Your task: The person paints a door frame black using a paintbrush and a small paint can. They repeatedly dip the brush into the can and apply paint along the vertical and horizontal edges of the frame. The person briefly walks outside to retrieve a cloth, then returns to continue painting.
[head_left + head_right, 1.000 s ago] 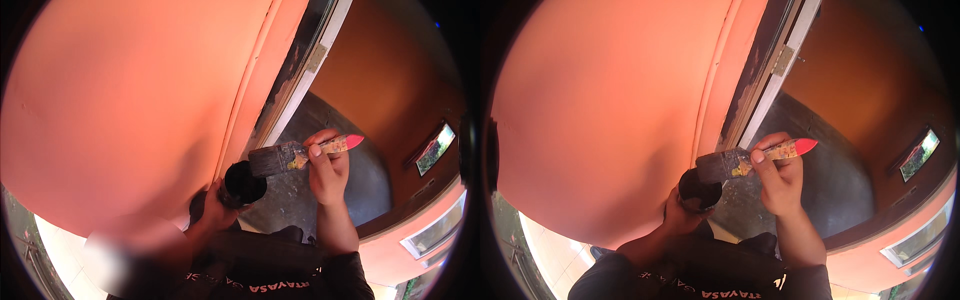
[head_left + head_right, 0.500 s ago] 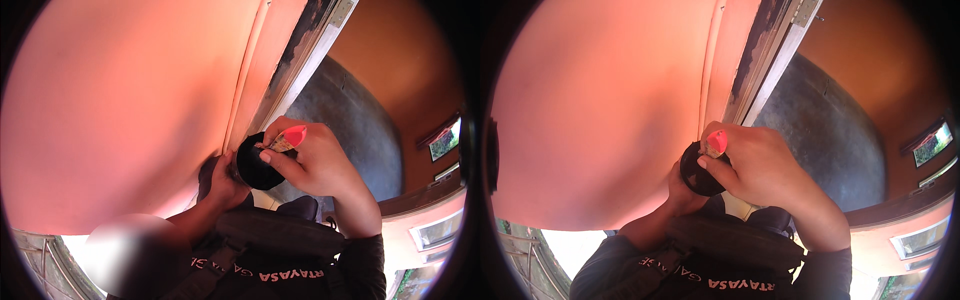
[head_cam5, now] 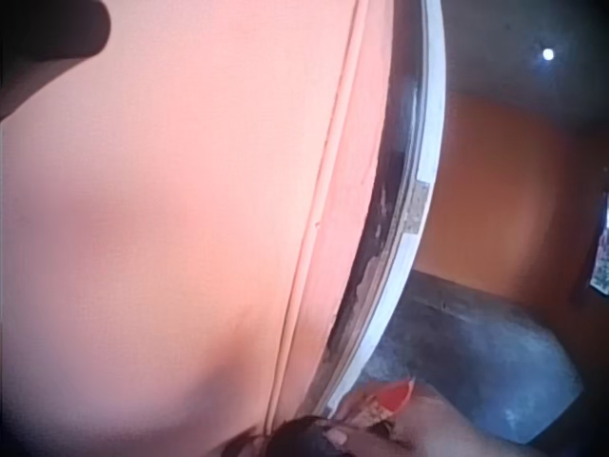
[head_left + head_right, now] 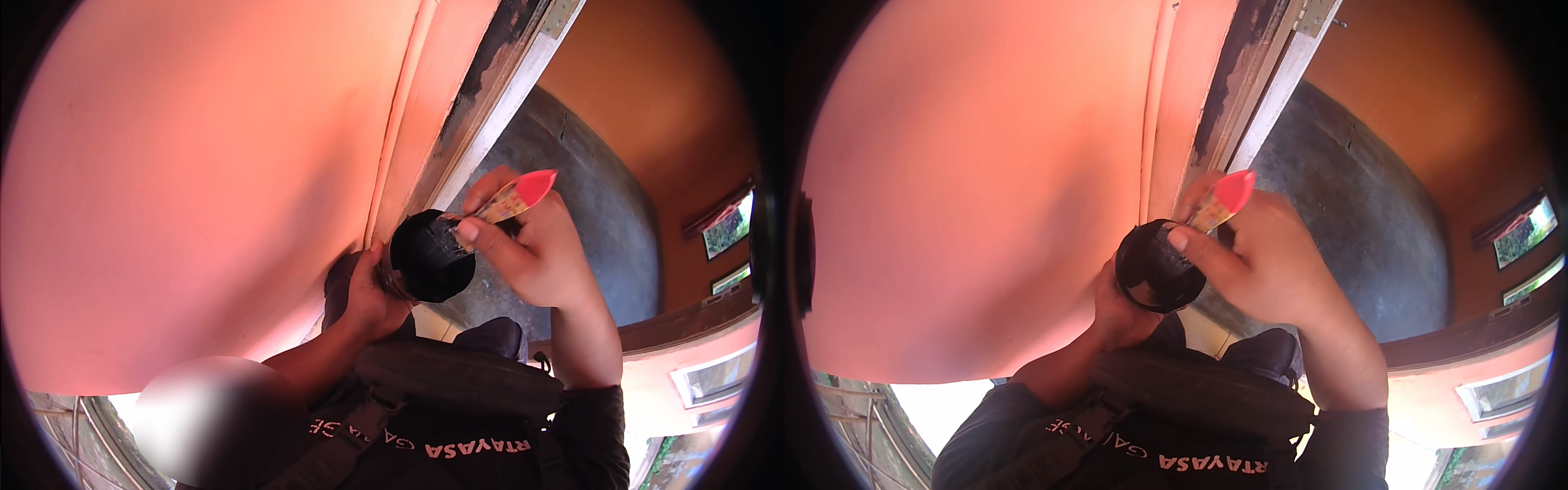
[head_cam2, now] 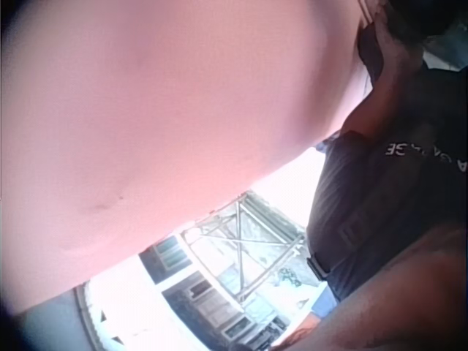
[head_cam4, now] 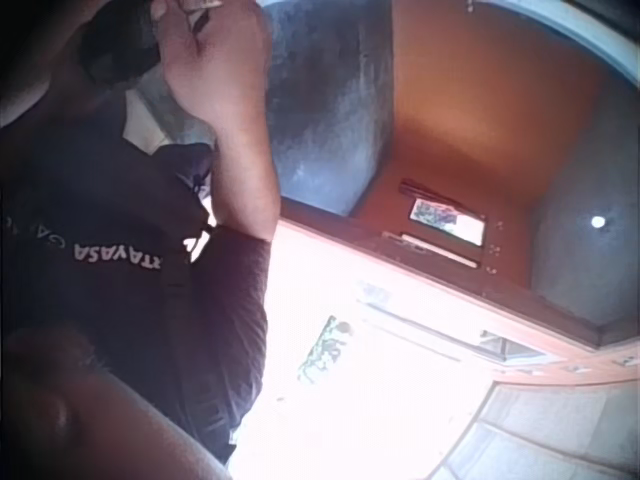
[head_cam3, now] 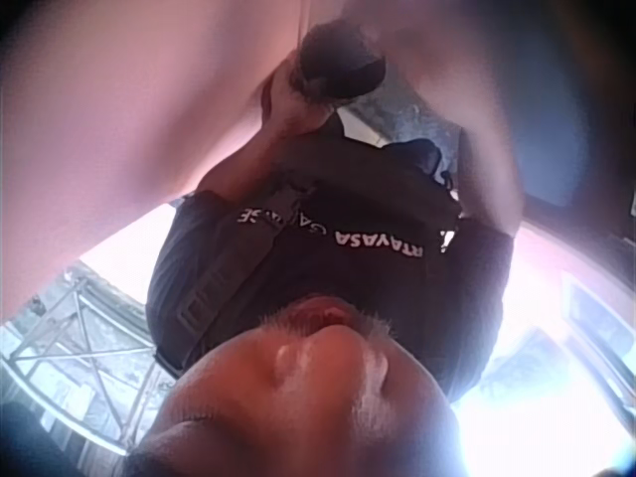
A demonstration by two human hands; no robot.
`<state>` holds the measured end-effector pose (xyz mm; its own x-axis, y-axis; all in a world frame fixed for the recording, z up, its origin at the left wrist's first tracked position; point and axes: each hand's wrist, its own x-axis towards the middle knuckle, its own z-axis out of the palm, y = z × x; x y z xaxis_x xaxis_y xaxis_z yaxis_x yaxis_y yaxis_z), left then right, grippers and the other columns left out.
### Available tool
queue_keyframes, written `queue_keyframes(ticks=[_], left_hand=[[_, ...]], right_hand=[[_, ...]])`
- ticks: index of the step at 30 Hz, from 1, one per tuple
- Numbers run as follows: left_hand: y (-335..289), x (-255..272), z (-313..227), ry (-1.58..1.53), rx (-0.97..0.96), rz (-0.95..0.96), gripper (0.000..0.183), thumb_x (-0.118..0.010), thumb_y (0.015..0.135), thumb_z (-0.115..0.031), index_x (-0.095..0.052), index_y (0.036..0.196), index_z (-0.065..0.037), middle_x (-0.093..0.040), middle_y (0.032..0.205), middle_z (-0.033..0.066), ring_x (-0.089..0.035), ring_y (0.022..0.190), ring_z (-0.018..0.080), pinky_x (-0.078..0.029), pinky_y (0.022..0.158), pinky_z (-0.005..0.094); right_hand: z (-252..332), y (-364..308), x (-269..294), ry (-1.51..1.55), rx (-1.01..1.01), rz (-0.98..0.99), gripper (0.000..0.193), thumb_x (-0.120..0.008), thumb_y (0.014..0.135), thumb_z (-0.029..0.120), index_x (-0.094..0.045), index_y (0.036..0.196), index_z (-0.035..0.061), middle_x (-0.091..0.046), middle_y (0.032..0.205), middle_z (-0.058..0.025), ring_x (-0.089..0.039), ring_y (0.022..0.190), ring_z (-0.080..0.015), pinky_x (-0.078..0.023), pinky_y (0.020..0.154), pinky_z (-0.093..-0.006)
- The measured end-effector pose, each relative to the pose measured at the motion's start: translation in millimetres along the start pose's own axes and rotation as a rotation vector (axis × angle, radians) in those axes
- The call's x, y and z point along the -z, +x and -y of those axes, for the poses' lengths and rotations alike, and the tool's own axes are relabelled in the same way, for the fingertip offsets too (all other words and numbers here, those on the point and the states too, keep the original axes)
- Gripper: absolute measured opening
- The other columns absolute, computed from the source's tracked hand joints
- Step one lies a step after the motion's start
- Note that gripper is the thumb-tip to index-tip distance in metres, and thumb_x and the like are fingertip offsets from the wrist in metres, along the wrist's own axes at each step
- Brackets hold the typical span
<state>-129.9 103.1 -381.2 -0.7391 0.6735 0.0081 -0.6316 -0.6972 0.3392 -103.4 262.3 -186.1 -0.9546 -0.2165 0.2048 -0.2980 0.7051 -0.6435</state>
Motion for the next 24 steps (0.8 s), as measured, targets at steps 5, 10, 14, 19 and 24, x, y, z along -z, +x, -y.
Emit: queue_keyframes(ticks=[5, 10, 14, 19, 24], left_hand=[[4, -18, -7, 0.040, 0.057, -0.205, 0.062, -0.030, 0.099, -0.059, -0.047, 0.141, -0.018, -0.057, 0.134, 0.0097, -0.057, 0.119, 0.0296, -0.047, 0.092, 0.0522], [8, -26, -10, 0.031, 0.071, -0.301, 0.061, -0.031, 0.099, -0.060, -0.046, 0.141, -0.018, -0.055, 0.136, 0.0105, -0.054, 0.123, 0.0308, -0.043, 0.099, 0.0554], [15, -19, -9, -0.010, 0.093, -0.283, 0.059, -0.033, 0.099, -0.057, -0.047, 0.140, -0.017, -0.056, 0.137, 0.0094, -0.054, 0.125, 0.0307, -0.040, 0.102, 0.0579], [23, -14, -5, -0.050, 0.097, -0.280, 0.053, -0.038, 0.099, -0.054, -0.051, 0.137, -0.018, -0.058, 0.136, 0.0072, -0.054, 0.126, 0.0295, -0.038, 0.104, 0.0608], [30, -3, -5, -0.060, 0.114, -0.291, 0.053, -0.039, 0.098, -0.055, -0.050, 0.138, -0.022, -0.055, 0.139, 0.0068, -0.054, 0.126, 0.0290, -0.036, 0.106, 0.0603]], right_hand=[[-49, -1, 0, 0.604, -0.067, -0.237, 0.016, -0.064, 0.097, 0.019, -0.057, 0.099, 0.0048, -0.059, 0.080, -0.0002, -0.053, 0.069, -0.0087, -0.041, 0.061, -0.0267], [-68, -1, -7, 1.011, -0.243, -0.315, 0.015, -0.061, 0.098, 0.022, -0.057, 0.101, 0.0082, -0.056, 0.080, 0.0022, -0.048, 0.064, -0.0067, -0.037, 0.058, -0.0232], [-82, -3, -10, 1.057, -0.273, -0.334, 0.017, -0.060, 0.099, 0.026, -0.055, 0.102, 0.0098, -0.059, 0.085, 0.0002, -0.051, 0.069, -0.0056, -0.036, 0.052, -0.0184], [-88, -8, -14, 1.088, -0.224, -0.361, 0.017, -0.059, 0.100, 0.025, -0.054, 0.103, 0.0096, -0.061, 0.084, -0.0005, -0.054, 0.065, -0.0068, -0.041, 0.053, -0.0193], [-89, -13, -22, 1.091, -0.201, -0.422, 0.017, -0.060, 0.099, 0.023, -0.055, 0.103, 0.0077, -0.061, 0.080, -0.0019, -0.060, 0.062, -0.0112, -0.048, 0.054, -0.0259]])
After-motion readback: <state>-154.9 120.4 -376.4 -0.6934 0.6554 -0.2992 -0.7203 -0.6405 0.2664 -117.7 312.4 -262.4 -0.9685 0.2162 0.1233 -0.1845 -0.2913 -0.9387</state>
